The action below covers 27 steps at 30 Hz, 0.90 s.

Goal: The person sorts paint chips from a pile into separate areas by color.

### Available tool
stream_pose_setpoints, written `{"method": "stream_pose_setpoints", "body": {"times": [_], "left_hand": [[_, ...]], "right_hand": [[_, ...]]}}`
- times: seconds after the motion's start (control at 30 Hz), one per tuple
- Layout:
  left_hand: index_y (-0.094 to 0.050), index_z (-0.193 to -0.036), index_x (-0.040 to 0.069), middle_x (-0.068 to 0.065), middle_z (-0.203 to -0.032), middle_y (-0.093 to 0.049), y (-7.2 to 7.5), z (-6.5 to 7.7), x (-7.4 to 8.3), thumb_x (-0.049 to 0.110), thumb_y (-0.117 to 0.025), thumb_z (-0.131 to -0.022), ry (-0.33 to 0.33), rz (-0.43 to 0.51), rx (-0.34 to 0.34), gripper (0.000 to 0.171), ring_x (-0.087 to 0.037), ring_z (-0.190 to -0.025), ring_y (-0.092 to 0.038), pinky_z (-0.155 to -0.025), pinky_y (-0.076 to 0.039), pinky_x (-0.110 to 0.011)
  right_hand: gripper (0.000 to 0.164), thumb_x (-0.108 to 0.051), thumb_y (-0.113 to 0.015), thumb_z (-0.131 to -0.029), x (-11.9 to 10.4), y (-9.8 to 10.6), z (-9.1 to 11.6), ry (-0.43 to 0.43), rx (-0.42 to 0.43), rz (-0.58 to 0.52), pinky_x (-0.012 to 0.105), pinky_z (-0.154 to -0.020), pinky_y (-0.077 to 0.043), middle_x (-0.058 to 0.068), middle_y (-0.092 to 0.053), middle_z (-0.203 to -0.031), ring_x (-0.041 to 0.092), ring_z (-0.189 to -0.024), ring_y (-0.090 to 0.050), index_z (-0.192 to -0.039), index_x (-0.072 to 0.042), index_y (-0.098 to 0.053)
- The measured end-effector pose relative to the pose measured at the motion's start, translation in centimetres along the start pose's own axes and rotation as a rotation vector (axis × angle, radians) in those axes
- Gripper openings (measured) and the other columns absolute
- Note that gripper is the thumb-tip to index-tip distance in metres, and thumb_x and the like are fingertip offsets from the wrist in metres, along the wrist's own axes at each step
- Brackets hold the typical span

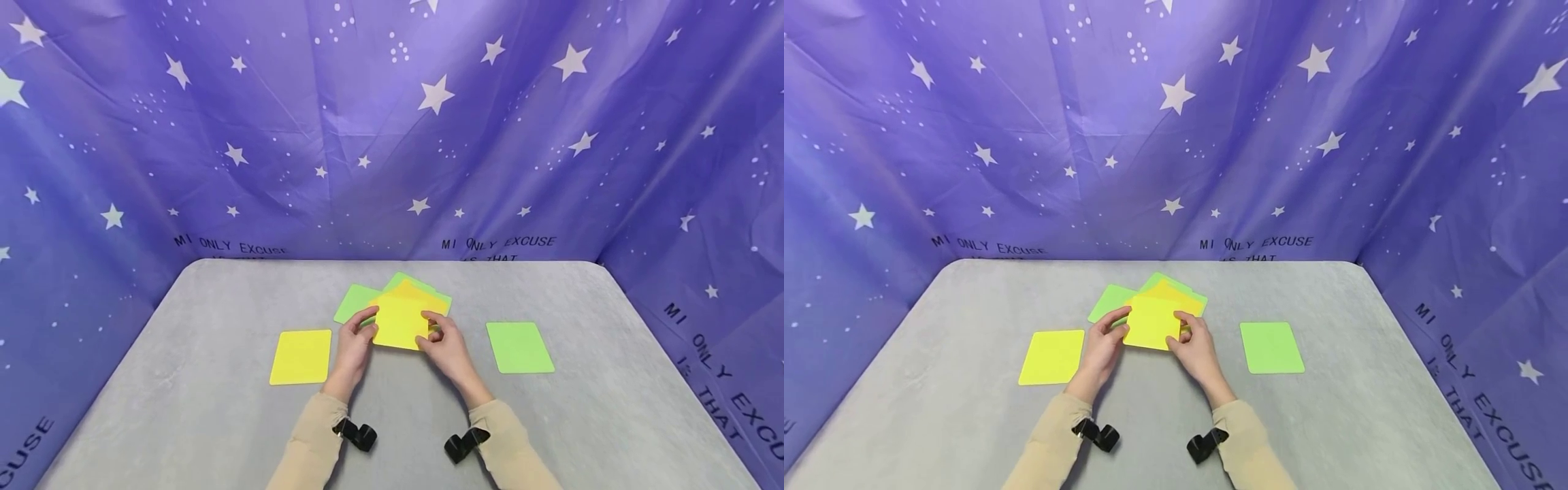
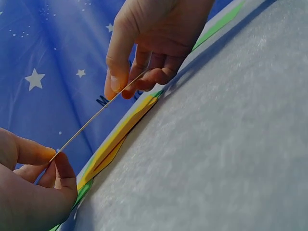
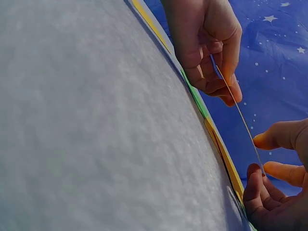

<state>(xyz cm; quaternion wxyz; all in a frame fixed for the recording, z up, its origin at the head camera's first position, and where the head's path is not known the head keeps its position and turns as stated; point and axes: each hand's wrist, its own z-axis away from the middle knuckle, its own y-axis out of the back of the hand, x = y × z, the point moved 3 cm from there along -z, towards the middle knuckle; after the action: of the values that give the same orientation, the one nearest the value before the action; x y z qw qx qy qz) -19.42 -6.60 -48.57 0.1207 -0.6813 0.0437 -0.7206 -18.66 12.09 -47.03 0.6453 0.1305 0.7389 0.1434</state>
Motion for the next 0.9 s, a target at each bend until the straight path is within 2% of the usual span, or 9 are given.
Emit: {"method": "stream_pose_setpoints", "body": {"times": [0.17, 0.5, 0.73, 0.9], "left_hand": [[-0.058, -0.126, -0.006, -0.019, -0.129, -0.054, 1.2, 0.5, -0.5, -0.009, -0.052, -0.089, 0.023, -0.049, 0.021, 0.039, -0.013, -0.09, -0.052, -0.072, -0.044, -0.02], [-0.055, -0.127, -0.01, -0.023, -0.129, -0.052, 3.5, 1.0, -0.4, -0.01, -0.051, -0.09, 0.034, -0.117, 0.001, 0.037, -0.018, -0.098, -0.053, -0.072, -0.045, -0.02], [-0.056, -0.123, -0.013, -0.026, -0.125, -0.053, 5.0, 0.3, 0.8, -0.013, -0.048, -0.09, 0.025, -0.201, -0.016, 0.034, -0.034, -0.113, -0.052, -0.076, -0.045, -0.019], [-0.056, -0.125, -0.011, -0.023, -0.125, -0.053, 5.7, -0.1, 2.0, -0.009, -0.049, -0.092, 0.021, -0.218, -0.039, 0.033, -0.032, -0.113, -0.052, -0.078, -0.046, -0.018]], "right_hand": [[0.046, 0.007, -0.069, -0.08, 0.0, -0.8, 0.8, 0.016, -0.022, -0.019, 0.021, -0.058, -0.042, 0.016, -0.052, -0.103, 0.013, -0.066, -0.05, -0.125, 0.005, -0.058], [0.043, 0.007, -0.068, -0.081, 0.0, -2.5, 1.3, 0.069, -0.082, -0.028, 0.022, -0.059, -0.044, 0.016, -0.054, -0.101, 0.012, -0.065, -0.051, -0.123, 0.007, -0.059], [0.042, 0.006, -0.067, -0.083, -0.9, -3.5, 0.6, 0.104, -0.123, -0.034, 0.023, -0.062, -0.043, 0.016, -0.053, -0.1, 0.011, -0.063, -0.047, -0.124, 0.006, -0.059], [0.042, 0.006, -0.068, -0.082, -1.5, -3.9, -0.3, 0.111, -0.122, -0.046, 0.022, -0.065, -0.042, 0.016, -0.054, -0.096, 0.011, -0.066, -0.047, -0.123, 0.006, -0.06]]}}
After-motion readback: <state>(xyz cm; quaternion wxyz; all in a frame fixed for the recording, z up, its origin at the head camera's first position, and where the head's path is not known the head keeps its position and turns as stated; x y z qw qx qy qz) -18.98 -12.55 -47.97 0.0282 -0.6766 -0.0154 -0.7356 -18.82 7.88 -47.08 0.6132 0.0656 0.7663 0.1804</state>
